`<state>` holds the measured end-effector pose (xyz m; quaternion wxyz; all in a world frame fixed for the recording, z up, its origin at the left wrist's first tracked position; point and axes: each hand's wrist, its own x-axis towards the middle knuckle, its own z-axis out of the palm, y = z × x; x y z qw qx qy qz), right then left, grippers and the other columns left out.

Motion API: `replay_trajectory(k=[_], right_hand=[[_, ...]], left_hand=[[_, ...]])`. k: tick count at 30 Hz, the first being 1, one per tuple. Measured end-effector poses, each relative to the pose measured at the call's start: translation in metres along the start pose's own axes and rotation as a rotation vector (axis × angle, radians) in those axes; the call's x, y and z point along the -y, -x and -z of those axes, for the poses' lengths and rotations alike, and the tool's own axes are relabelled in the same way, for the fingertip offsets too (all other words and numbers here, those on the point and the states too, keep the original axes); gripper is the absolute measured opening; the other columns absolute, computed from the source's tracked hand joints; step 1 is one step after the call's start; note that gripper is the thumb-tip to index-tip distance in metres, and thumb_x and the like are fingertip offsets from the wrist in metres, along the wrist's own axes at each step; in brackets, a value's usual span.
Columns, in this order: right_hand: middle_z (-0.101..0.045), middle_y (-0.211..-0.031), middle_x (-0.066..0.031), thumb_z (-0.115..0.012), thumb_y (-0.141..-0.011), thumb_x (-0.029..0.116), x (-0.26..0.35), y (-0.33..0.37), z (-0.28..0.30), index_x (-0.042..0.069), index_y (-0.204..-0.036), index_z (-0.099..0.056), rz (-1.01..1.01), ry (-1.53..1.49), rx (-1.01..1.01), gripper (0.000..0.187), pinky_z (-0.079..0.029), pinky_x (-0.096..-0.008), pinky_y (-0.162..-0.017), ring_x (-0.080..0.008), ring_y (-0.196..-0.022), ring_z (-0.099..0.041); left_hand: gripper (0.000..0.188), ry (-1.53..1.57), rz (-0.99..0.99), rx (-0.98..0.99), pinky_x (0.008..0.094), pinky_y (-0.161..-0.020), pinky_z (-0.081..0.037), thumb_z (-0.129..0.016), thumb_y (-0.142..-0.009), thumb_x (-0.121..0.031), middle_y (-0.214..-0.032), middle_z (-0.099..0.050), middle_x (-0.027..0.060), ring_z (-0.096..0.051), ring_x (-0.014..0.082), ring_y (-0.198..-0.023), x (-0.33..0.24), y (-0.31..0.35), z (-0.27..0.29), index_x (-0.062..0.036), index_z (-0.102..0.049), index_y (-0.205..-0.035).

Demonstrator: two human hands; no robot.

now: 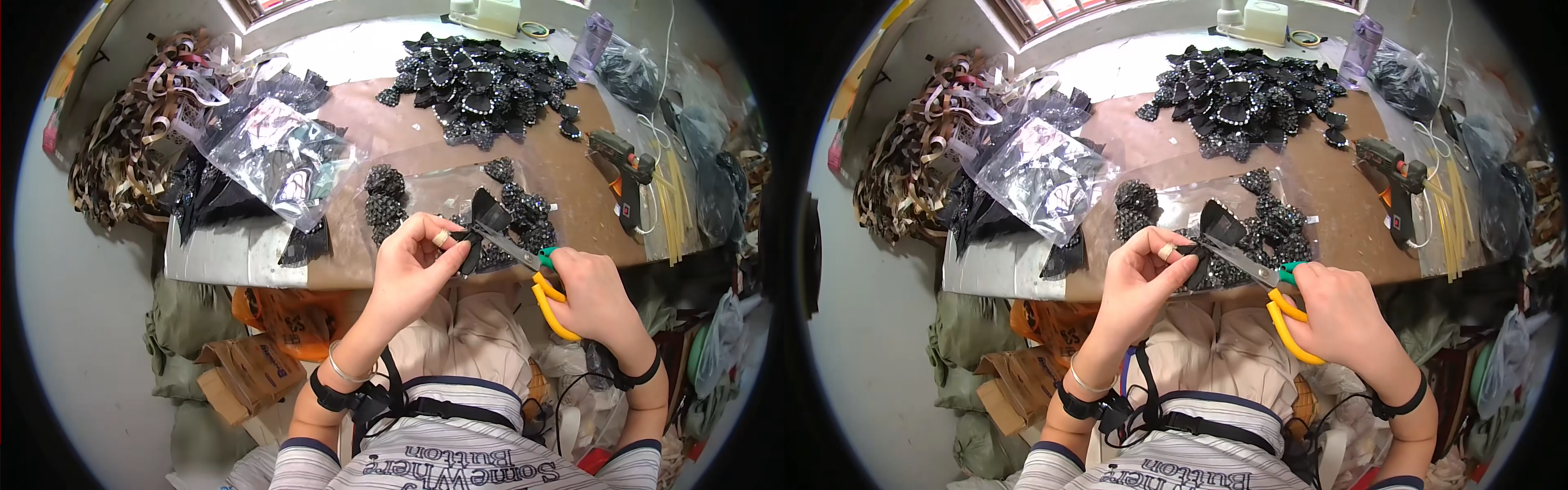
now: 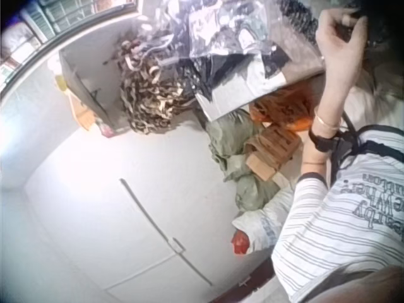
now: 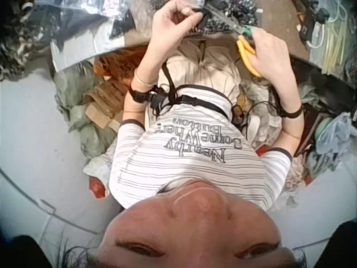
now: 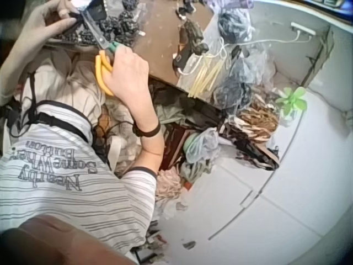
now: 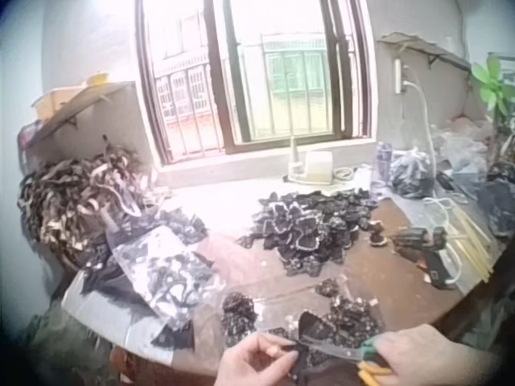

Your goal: The person uses yellow-handled scissors to cut small pieces of black sequined fabric. They repeatedly pick up a piece, trim it, and place the cut piece on the table, continuing this process for the duration of the clip.

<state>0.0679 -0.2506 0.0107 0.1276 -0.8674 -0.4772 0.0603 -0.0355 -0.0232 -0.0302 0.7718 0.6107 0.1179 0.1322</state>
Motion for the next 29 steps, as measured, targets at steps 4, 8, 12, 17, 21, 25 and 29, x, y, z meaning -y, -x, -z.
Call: replay_trajectory(k=[4,8,12,17,21,25,29], right_hand=[[-0.061,-0.074,-0.0153,-0.069,-0.077,0.023,0.001,-0.003,-0.001,0.003,-0.083,-0.055,-0.014,-0.079,0.031,0.026,-0.047,-0.0425,-0.059,-0.0349,-0.068,-0.062],[-0.06,-0.067,-0.0153,-0.071,-0.076,0.02,-0.002,-0.003,-0.007,0.001,-0.076,-0.055,-0.037,-0.168,-0.036,0.025,-0.045,-0.0408,-0.054,-0.036,-0.061,-0.058],[-0.051,-0.056,-0.0106,-0.071,-0.081,0.019,-0.003,-0.004,-0.011,0.0,-0.07,-0.053,-0.133,-0.476,0.018,0.028,-0.041,-0.0351,-0.049,-0.0261,-0.048,-0.049],[-0.044,-0.057,-0.0018,-0.066,-0.089,0.024,0.003,-0.005,0.007,0.001,-0.074,-0.054,-0.231,-0.826,0.464,0.03,-0.039,-0.03,-0.05,-0.0099,-0.053,-0.039],[-0.05,-0.055,-0.0013,-0.06,-0.091,0.03,-0.004,-0.013,0.017,0.0,-0.08,-0.06,-0.289,-0.946,0.675,0.032,-0.04,-0.0275,-0.048,-0.0093,-0.048,-0.045],[-0.052,-0.054,-0.0024,-0.056,-0.09,0.031,-0.014,-0.016,0.009,-0.001,-0.081,-0.062,-0.293,-1.048,0.76,0.034,-0.041,-0.0269,-0.047,-0.0114,-0.046,-0.051],[-0.054,-0.056,-0.0024,-0.057,-0.09,0.033,-0.017,-0.017,0.005,0.0,-0.08,-0.063,-0.3,-1.113,0.758,0.035,-0.042,-0.0277,-0.047,-0.0125,-0.046,-0.052]], left_hand=[[0.014,0.027,0.004,0.034,0.0197,-0.075,-0.047,-0.067,-0.085,0.002,-0.104,-0.059,0.0061,-0.055,0.0035,-0.082,-0.002,-0.003,0.005,-0.0032,-0.055,-0.087],[0.013,0.001,-0.03,0.028,0.0199,-0.075,-0.047,-0.067,-0.085,0.002,-0.105,-0.06,0.0069,-0.055,0.0039,-0.082,-0.003,-0.004,0.006,-0.0027,-0.055,-0.087],[0.013,-0.027,-0.014,-0.024,0.0196,-0.074,-0.048,-0.068,-0.085,0.001,-0.106,-0.061,0.0083,-0.056,0.0043,-0.081,-0.001,-0.011,0.006,-0.002,-0.056,-0.087],[0.011,-0.105,0.057,-0.085,0.0181,-0.069,-0.046,-0.069,-0.086,-0.002,-0.097,-0.062,0.0033,-0.055,0.0027,-0.079,0.0,-0.015,0.002,-0.0015,-0.059,-0.091],[0.012,-0.047,0.086,-0.068,0.0172,-0.068,-0.044,-0.069,-0.088,-0.008,-0.091,-0.061,-0.0014,-0.054,0.0014,-0.078,0.005,-0.014,0.002,-0.0017,-0.061,-0.094],[0.013,0.047,0.101,-0.031,0.0181,-0.072,-0.045,-0.069,-0.089,-0.011,-0.095,-0.062,-0.0005,-0.055,0.0026,-0.081,0.011,-0.014,0.003,-0.0018,-0.062,-0.095],[0.015,0.092,0.122,-0.001,0.0207,-0.077,-0.047,-0.07,-0.088,-0.012,-0.104,-0.062,0.0034,-0.057,0.0056,-0.084,0.015,-0.011,0.006,-0.0018,-0.062,-0.096]])
